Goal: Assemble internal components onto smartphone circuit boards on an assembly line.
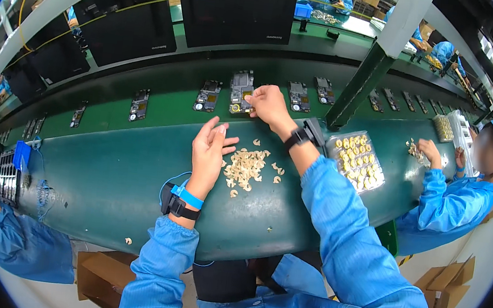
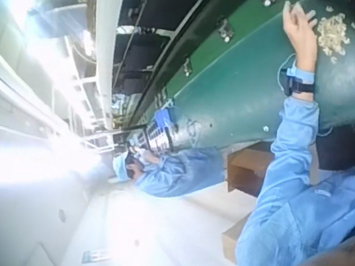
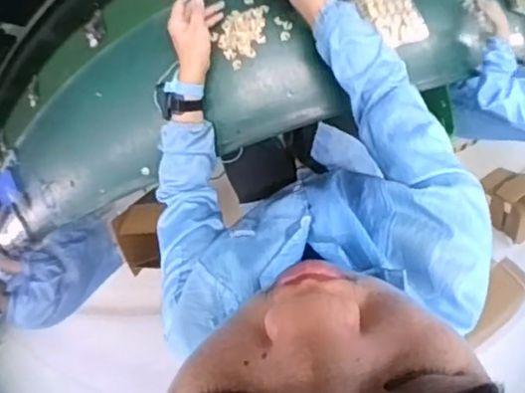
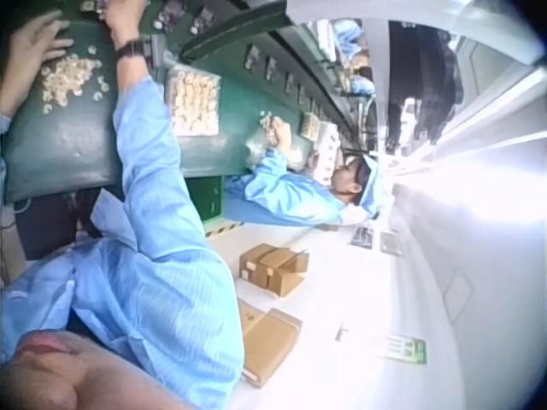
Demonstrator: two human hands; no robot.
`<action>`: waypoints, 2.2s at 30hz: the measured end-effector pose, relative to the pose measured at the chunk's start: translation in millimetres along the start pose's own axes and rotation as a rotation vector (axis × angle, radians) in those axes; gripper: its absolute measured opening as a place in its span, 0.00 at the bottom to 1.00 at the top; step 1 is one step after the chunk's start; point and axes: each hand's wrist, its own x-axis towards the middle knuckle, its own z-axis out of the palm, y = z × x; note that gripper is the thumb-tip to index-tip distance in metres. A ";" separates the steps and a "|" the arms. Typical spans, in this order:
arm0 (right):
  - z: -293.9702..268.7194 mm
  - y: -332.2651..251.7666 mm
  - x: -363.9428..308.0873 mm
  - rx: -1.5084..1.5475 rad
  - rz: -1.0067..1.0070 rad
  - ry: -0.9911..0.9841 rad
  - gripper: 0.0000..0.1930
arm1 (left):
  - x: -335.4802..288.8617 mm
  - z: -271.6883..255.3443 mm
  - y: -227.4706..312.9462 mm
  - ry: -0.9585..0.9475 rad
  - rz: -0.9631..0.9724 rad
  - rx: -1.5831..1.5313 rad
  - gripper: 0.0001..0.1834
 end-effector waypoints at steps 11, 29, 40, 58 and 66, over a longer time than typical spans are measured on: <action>-56.5 25.1 27.2 -1.155 -0.015 0.430 0.17 | -0.3 -5.1 -0.9 -0.141 -0.035 0.049 0.15; 5.6 -20.1 -104.7 0.144 -0.190 0.186 0.20 | -11.7 8.3 7.2 -0.375 -0.037 -0.118 0.14; -163.0 11.4 -215.3 -0.811 -0.213 0.471 0.08 | -8.7 6.3 2.7 -0.216 0.126 0.070 0.14; -173.0 -0.4 -203.1 -0.709 -0.405 0.421 0.05 | -16.1 2.6 2.0 -0.336 0.338 0.302 0.11; -62.6 -50.5 -155.8 -0.312 -0.581 -0.165 0.08 | -21.7 3.1 13.6 -0.405 0.276 0.327 0.10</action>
